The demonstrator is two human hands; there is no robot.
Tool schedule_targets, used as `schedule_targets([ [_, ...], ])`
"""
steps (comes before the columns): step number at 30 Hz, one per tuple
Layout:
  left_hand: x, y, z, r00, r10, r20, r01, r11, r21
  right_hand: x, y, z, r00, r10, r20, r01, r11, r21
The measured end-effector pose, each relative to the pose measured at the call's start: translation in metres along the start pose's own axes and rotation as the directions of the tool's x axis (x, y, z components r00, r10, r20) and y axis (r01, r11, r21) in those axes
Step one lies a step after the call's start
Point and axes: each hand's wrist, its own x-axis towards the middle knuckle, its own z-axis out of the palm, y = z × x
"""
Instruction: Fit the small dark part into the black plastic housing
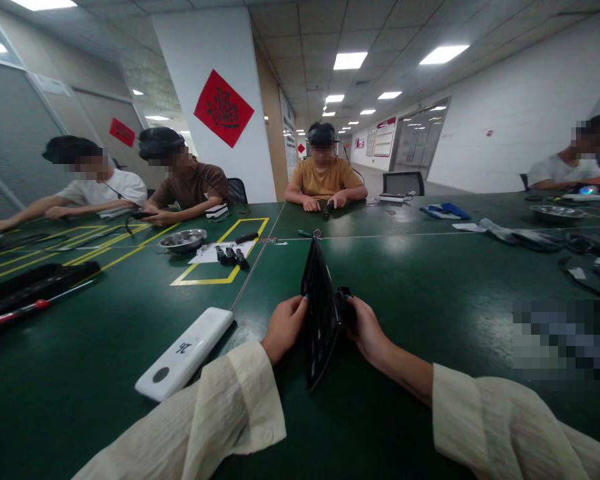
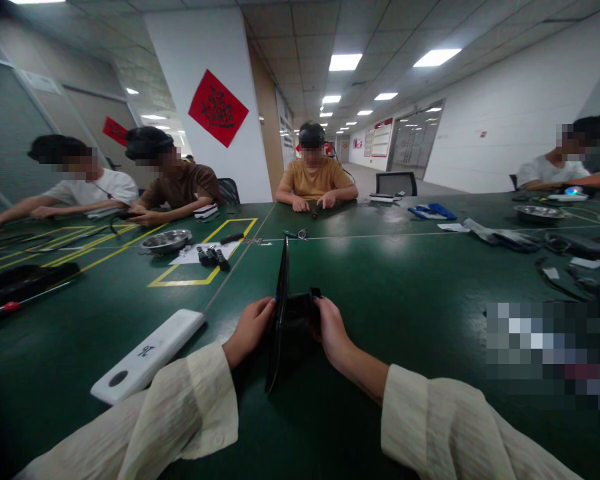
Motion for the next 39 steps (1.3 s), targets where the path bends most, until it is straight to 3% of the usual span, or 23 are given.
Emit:
schedule_targets([
  [14,0.0018,-0.0021,0.0032,0.999,0.024,0.027,-0.022,0.997,-0.077,0.0010,0.0031,-0.0040,0.999,-0.001,0.037,0.000,1.000,0.028],
  [20,0.0008,-0.0026,0.0050,0.996,-0.065,0.054,0.073,0.987,-0.144,0.0020,0.0033,-0.0042,0.999,-0.006,0.042,0.005,1.000,0.026],
  [30,0.0005,-0.0012,0.0020,0.996,-0.087,-0.001,0.087,0.996,-0.010,0.0002,0.0015,-0.0004,1.000,-0.023,0.014,0.022,1.000,0.013],
  [39,-0.0016,0.0053,-0.0020,0.999,0.040,-0.019,-0.039,0.998,0.057,0.0004,0.0011,-0.0003,1.000,-0.018,0.011,0.018,1.000,0.009],
])
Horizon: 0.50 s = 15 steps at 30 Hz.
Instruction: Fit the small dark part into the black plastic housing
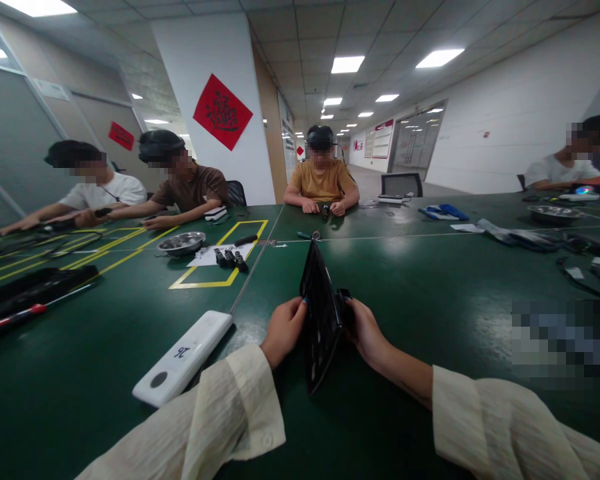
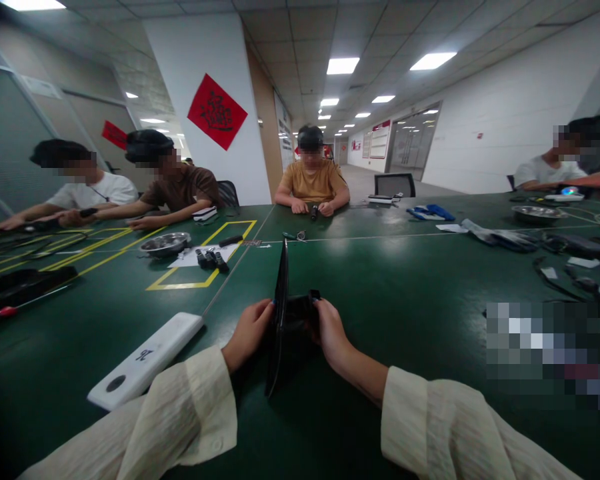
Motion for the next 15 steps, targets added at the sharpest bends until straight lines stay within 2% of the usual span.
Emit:
schedule_targets([
  [6,0.0003,-0.0041,0.0033,0.999,-0.030,0.036,0.032,0.998,-0.046,0.0009,0.0015,-0.0017,1.000,-0.009,0.018,0.008,1.000,0.018],
  [12,0.0009,-0.0054,0.0026,1.000,-0.010,0.017,0.009,1.000,0.020,0.0014,0.0021,-0.0030,0.999,-0.005,0.040,0.005,1.000,-0.001],
  [15,0.0013,-0.0058,0.0020,0.998,-0.044,0.037,0.042,0.998,0.051,0.0020,0.0023,-0.0020,1.000,-0.016,0.027,0.016,1.000,0.003],
])
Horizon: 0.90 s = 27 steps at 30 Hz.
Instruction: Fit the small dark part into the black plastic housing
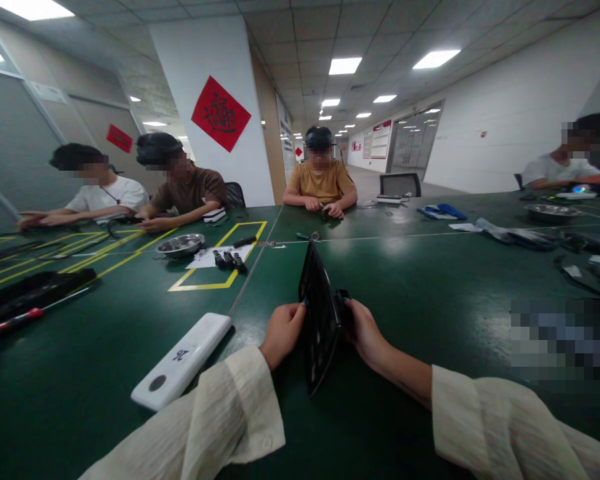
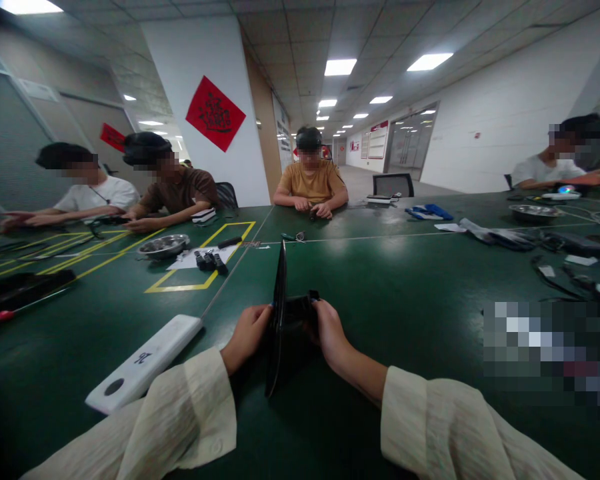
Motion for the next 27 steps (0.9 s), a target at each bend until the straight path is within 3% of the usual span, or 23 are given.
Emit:
schedule_targets([
  [11,-0.0003,0.0047,-0.0027,0.998,0.056,-0.040,-0.057,0.998,-0.034,-0.0020,-0.0010,0.0012,1.000,0.002,-0.013,-0.002,1.000,0.015],
  [16,0.0002,0.0033,-0.0009,1.000,0.028,-0.009,-0.029,0.993,-0.118,-0.0013,0.0002,-0.0004,1.000,0.014,-0.006,-0.014,1.000,0.001],
  [22,0.0000,0.0013,-0.0004,0.999,0.032,-0.033,-0.034,0.998,-0.056,-0.0004,0.0004,-0.0012,1.000,0.006,0.001,-0.006,1.000,-0.008],
  [27,0.0005,0.0001,0.0005,0.999,-0.034,-0.012,0.034,0.999,-0.040,-0.0002,0.0003,-0.0017,1.000,0.009,-0.007,-0.009,1.000,-0.017],
])
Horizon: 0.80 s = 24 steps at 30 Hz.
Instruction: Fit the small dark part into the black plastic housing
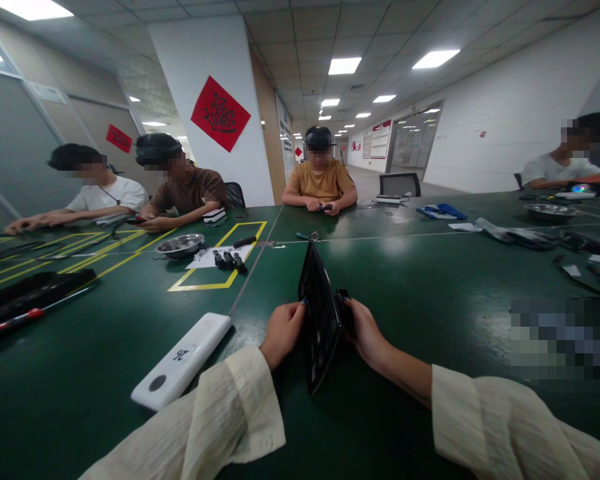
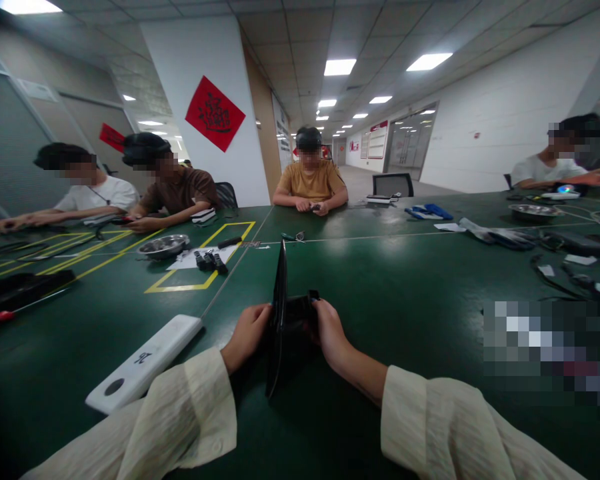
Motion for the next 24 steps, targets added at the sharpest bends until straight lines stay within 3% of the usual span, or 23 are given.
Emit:
schedule_targets([
  [11,-0.0013,0.0032,-0.0029,0.995,0.103,-0.018,-0.103,0.995,0.001,-0.0004,-0.0007,0.0024,1.000,0.003,-0.008,-0.002,1.000,0.012],
  [19,-0.0002,0.0011,0.0011,0.998,0.063,0.004,-0.063,0.993,-0.101,0.0015,0.0017,-0.0012,1.000,0.004,0.013,-0.004,1.000,0.014],
  [24,-0.0025,0.0037,-0.0016,0.999,0.048,-0.014,-0.048,0.999,0.005,0.0004,0.0009,0.0001,1.000,0.001,-0.001,-0.001,1.000,0.004],
])
